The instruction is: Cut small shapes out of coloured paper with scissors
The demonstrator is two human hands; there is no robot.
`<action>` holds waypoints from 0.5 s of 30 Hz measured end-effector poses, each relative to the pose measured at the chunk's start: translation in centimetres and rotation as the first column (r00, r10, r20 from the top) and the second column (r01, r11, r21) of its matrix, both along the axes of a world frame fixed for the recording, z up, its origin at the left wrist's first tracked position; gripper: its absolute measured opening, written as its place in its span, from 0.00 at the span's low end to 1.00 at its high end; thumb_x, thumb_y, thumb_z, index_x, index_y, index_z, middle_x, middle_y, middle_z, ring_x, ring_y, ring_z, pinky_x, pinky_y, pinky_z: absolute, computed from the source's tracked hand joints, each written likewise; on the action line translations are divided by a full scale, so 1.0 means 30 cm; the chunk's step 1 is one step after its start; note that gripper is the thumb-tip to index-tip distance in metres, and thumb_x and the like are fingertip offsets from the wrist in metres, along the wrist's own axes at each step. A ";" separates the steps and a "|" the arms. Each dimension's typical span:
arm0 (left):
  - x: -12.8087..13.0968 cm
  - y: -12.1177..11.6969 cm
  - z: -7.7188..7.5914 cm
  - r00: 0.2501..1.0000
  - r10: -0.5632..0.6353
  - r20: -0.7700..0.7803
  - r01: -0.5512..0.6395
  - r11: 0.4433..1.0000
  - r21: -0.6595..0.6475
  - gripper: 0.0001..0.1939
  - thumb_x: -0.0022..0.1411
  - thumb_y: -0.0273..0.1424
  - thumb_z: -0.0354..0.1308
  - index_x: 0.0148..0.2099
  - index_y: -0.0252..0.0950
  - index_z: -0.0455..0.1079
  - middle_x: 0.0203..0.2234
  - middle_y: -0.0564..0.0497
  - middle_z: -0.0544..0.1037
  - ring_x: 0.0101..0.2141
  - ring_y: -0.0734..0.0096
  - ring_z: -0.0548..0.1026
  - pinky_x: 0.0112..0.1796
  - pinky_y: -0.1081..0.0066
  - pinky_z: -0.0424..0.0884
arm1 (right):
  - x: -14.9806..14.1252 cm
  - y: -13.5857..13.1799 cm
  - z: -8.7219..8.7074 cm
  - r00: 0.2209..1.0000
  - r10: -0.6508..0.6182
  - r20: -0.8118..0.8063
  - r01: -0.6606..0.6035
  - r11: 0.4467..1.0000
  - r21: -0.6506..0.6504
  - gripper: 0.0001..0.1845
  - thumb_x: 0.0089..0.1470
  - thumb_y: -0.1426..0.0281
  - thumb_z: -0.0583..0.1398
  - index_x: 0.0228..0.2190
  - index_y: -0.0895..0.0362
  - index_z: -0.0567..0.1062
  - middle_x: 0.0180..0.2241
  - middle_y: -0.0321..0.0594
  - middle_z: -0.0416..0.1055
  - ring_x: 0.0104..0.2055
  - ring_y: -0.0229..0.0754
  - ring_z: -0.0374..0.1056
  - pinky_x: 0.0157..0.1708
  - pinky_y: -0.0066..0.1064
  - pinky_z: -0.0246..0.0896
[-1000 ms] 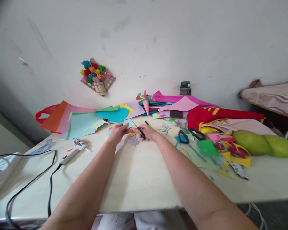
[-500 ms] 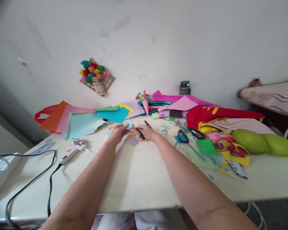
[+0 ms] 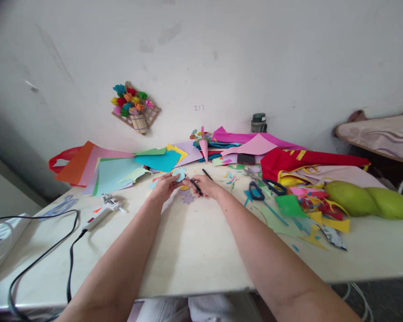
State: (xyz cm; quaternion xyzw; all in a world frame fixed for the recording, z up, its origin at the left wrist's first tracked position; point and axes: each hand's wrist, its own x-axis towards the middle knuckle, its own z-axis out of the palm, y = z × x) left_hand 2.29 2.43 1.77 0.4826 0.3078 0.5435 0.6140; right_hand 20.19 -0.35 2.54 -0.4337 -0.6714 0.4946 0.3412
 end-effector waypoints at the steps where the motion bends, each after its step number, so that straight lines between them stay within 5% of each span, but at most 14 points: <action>1: 0.000 0.000 0.000 1.000 0.000 0.000 0.000 1.000 0.003 0.10 0.45 0.29 0.66 0.31 0.29 0.72 0.27 0.43 0.78 0.34 0.61 0.77 0.41 0.62 0.73 | 0.000 0.000 -0.001 1.000 -0.002 0.000 0.002 1.000 0.002 0.17 0.47 0.57 0.60 0.24 0.57 0.64 0.17 0.30 0.64 0.13 0.28 0.58 0.08 0.20 0.42; 15: 0.002 -0.003 0.004 0.999 0.026 0.038 -0.025 0.999 -0.036 0.09 0.45 0.28 0.65 0.31 0.28 0.72 0.28 0.43 0.78 0.35 0.60 0.77 0.42 0.61 0.73 | -0.017 -0.024 0.033 0.998 -0.039 -0.049 0.036 0.998 -0.048 0.13 0.46 0.64 0.63 0.23 0.58 0.64 0.13 0.28 0.60 0.12 0.28 0.54 0.09 0.20 0.43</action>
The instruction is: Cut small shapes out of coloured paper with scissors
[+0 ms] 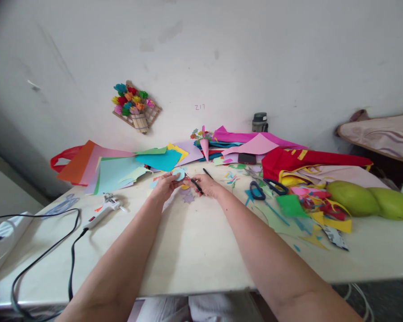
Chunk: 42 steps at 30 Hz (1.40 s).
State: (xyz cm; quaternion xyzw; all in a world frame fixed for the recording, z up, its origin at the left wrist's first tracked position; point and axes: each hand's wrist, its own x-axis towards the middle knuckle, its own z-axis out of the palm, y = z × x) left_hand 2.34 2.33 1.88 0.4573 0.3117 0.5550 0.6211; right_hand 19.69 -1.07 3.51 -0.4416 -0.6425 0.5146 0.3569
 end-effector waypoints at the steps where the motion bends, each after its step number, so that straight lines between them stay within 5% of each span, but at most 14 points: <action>1: 0.000 0.000 0.000 1.000 0.004 0.003 -0.004 1.000 -0.002 0.09 0.45 0.28 0.65 0.30 0.28 0.72 0.27 0.43 0.78 0.34 0.60 0.78 0.42 0.60 0.73 | -0.002 -0.003 0.003 1.000 -0.005 -0.005 0.005 1.000 -0.005 0.13 0.46 0.65 0.63 0.23 0.58 0.64 0.12 0.28 0.59 0.12 0.28 0.54 0.09 0.20 0.43; 16: 0.003 0.000 -0.002 0.998 0.053 0.015 -0.053 0.998 -0.022 0.10 0.45 0.28 0.65 0.31 0.28 0.71 0.27 0.42 0.78 0.35 0.59 0.77 0.43 0.60 0.73 | -0.010 0.018 -0.023 0.995 0.018 -0.097 -0.019 1.000 -0.017 0.16 0.42 0.64 0.65 0.21 0.59 0.64 0.11 0.26 0.57 0.11 0.28 0.51 0.10 0.21 0.46; 27: -0.004 0.007 -0.012 0.999 0.045 0.003 -0.045 0.999 -0.005 0.10 0.45 0.29 0.66 0.30 0.29 0.72 0.26 0.45 0.78 0.32 0.64 0.77 0.38 0.65 0.74 | 0.003 0.019 -0.024 0.999 0.033 0.023 -0.032 0.999 -0.008 0.14 0.46 0.62 0.62 0.23 0.58 0.64 0.14 0.29 0.62 0.11 0.28 0.55 0.08 0.20 0.37; 42: -0.004 0.001 -0.007 0.998 0.014 -0.055 -0.013 1.000 0.011 0.11 0.47 0.30 0.64 0.33 0.28 0.72 0.29 0.42 0.79 0.34 0.61 0.77 0.39 0.65 0.74 | -0.002 0.049 -0.055 0.992 0.035 -0.118 -0.031 0.999 0.035 0.18 0.40 0.62 0.66 0.20 0.59 0.64 0.12 0.27 0.58 0.12 0.27 0.51 0.10 0.21 0.48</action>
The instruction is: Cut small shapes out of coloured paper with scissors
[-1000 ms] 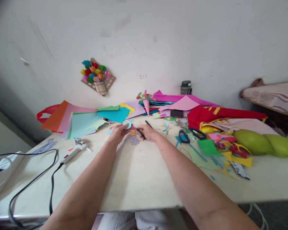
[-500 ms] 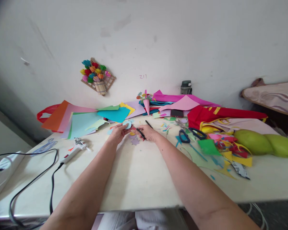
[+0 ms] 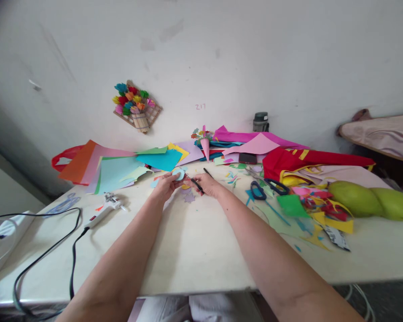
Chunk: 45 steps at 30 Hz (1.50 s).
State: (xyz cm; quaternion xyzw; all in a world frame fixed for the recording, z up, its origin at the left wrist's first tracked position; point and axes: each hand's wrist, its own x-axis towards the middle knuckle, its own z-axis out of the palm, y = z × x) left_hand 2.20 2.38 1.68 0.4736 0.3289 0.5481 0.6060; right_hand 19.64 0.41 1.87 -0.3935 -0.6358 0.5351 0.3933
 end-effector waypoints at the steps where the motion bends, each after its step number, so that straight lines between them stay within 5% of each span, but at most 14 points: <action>1: 0.001 -0.002 0.001 1.000 0.005 -0.001 -0.005 1.000 -0.004 0.11 0.47 0.30 0.63 0.33 0.28 0.72 0.29 0.42 0.79 0.34 0.61 0.77 0.39 0.64 0.73 | 0.000 0.006 -0.007 1.000 0.004 -0.004 -0.004 1.000 0.009 0.18 0.40 0.62 0.66 0.20 0.59 0.64 0.12 0.27 0.57 0.12 0.27 0.51 0.10 0.21 0.47; 14: 0.009 -0.002 0.007 0.999 0.014 0.042 -0.014 1.000 -0.013 0.09 0.48 0.28 0.63 0.33 0.28 0.70 0.27 0.44 0.78 0.33 0.63 0.77 0.40 0.64 0.73 | 0.003 0.003 0.001 0.999 -0.016 0.042 0.014 0.999 0.046 0.17 0.39 0.61 0.66 0.21 0.60 0.66 0.11 0.26 0.56 0.12 0.28 0.51 0.11 0.22 0.48; 22: 0.035 0.013 0.007 0.998 0.056 -0.023 -0.057 0.998 -0.010 0.12 0.46 0.32 0.65 0.30 0.29 0.69 0.26 0.47 0.75 0.31 0.66 0.77 0.41 0.63 0.72 | 0.038 0.038 0.002 0.972 -0.189 0.140 0.177 0.980 0.095 0.18 0.38 0.60 0.66 0.23 0.62 0.72 0.11 0.28 0.56 0.12 0.28 0.50 0.12 0.22 0.47; 29: -0.017 0.019 0.012 0.959 0.203 -0.199 -0.199 0.979 0.042 0.16 0.38 0.35 0.68 0.27 0.31 0.69 0.20 0.53 0.72 0.21 0.78 0.69 0.31 0.70 0.71 | 0.096 0.088 -0.034 0.762 -0.502 0.409 0.467 0.863 0.191 0.22 0.41 0.54 0.64 0.30 0.60 0.75 0.15 0.34 0.67 0.14 0.33 0.62 0.15 0.23 0.52; 37: -0.023 0.032 -0.002 0.847 0.269 -0.458 -0.234 0.963 0.133 0.17 0.44 0.43 0.61 0.25 0.33 0.67 0.20 0.50 0.73 0.22 0.72 0.70 0.24 0.73 0.65 | 0.089 0.047 0.012 0.642 -0.473 0.603 0.423 0.875 0.236 0.22 0.38 0.51 0.63 0.28 0.57 0.76 0.20 0.37 0.72 0.19 0.36 0.68 0.19 0.24 0.53; 45: -0.004 0.046 -0.011 0.656 0.418 -0.628 -0.244 0.905 0.348 0.09 0.46 0.37 0.59 0.20 0.37 0.70 0.24 0.49 0.76 0.35 0.61 0.72 0.36 0.68 0.66 | 0.078 0.028 0.020 0.517 -0.541 0.663 0.414 0.836 0.360 0.21 0.39 0.50 0.61 0.29 0.54 0.77 0.25 0.38 0.74 0.26 0.39 0.70 0.23 0.26 0.54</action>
